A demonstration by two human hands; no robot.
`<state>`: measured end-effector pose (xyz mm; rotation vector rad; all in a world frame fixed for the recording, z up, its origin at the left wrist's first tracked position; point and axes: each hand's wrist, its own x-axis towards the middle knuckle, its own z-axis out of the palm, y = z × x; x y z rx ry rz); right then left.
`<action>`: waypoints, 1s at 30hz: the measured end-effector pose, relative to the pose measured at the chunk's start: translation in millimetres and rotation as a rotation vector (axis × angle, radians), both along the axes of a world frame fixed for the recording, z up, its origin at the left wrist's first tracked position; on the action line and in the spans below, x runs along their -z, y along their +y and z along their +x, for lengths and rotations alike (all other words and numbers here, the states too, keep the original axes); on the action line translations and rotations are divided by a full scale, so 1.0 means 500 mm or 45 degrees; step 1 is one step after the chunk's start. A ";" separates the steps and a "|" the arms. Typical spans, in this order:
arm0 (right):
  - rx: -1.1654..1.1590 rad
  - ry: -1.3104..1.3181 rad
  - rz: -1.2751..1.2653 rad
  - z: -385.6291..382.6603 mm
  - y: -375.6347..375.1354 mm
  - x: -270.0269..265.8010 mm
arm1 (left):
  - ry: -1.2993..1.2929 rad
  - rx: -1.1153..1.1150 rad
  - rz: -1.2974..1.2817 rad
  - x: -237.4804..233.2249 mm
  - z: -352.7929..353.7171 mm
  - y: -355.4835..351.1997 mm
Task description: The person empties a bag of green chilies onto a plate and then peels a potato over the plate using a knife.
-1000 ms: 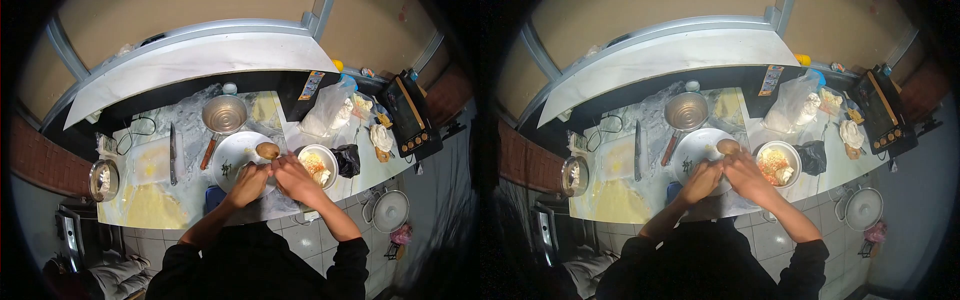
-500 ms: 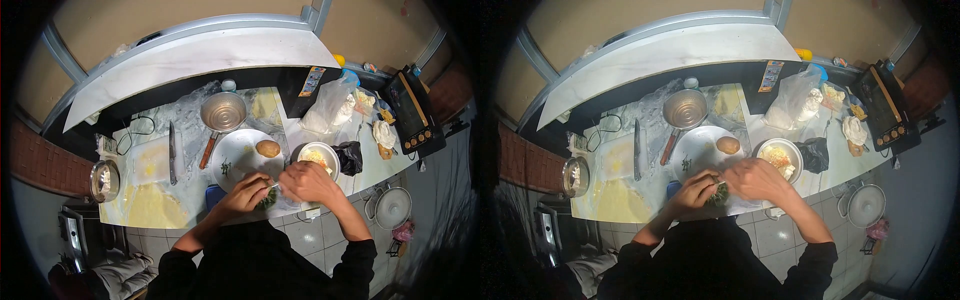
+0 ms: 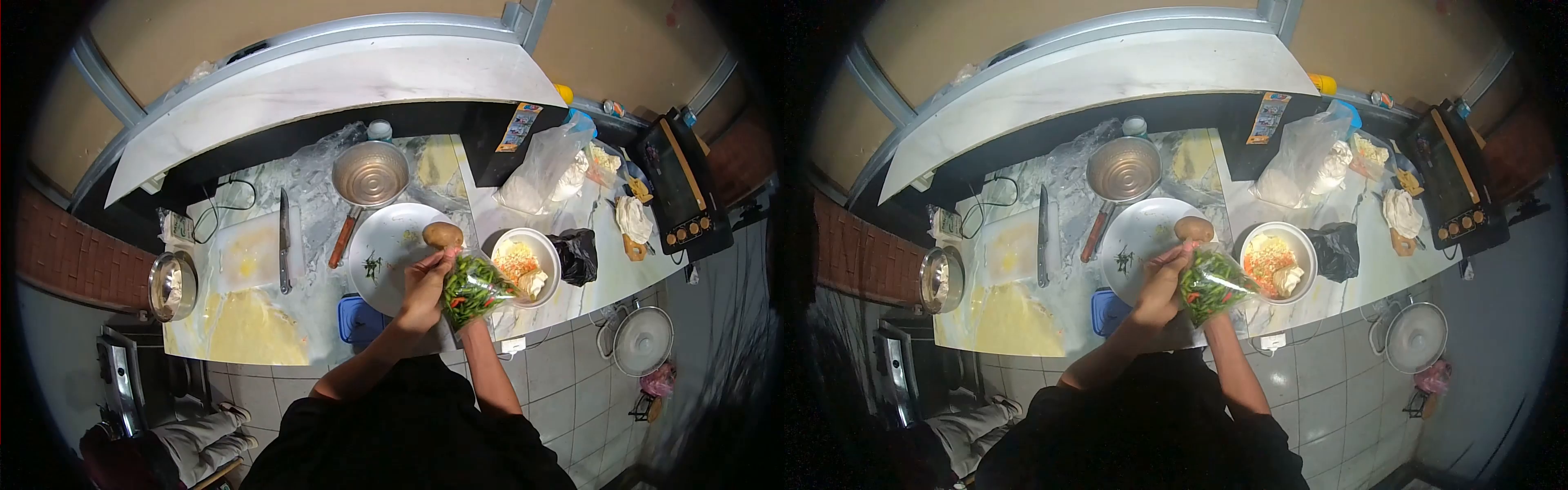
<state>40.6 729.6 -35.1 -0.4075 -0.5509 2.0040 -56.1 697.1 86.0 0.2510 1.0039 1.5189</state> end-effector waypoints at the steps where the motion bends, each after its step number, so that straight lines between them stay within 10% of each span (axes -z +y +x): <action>1: -0.022 -0.060 -0.006 0.004 0.001 0.041 | 0.158 0.020 -0.028 0.003 -0.005 -0.002; 5: -0.099 -0.308 -0.023 0.026 -0.004 0.145 | 0.389 0.259 -0.108 0.024 -0.074 -0.003; 7: -0.068 -0.422 -0.114 0.003 -0.021 0.021 | 0.958 0.200 0.698 0.045 -0.097 -0.026; 9: -0.183 -0.796 0.507 -0.004 -0.035 -0.008 | 0.896 0.100 0.713 0.039 -0.088 -0.017; 10: -0.318 -0.204 -0.149 -0.024 -0.044 -0.020 | 0.625 0.168 0.188 0.011 -0.086 -0.010; 11: -0.325 -0.207 -0.146 -0.036 -0.050 -0.034 | 0.335 0.226 -0.324 -0.005 -0.083 -0.005; 14: -0.229 -0.107 -0.749 -0.057 -0.078 -0.110 | 0.378 -0.058 -0.112 0.105 -0.083 0.013; 18: 0.118 -0.999 0.086 -0.063 -0.118 -0.099 | 0.628 0.087 -0.231 0.092 -0.085 -0.007; 22: 0.617 -1.835 1.152 -0.041 -0.109 -0.150 | 1.572 -0.159 0.429 0.105 -0.079 -0.015; 30: 0.471 -1.739 1.556 0.041 -0.057 -0.209 | 1.715 -0.070 0.551 0.041 -0.099 -0.044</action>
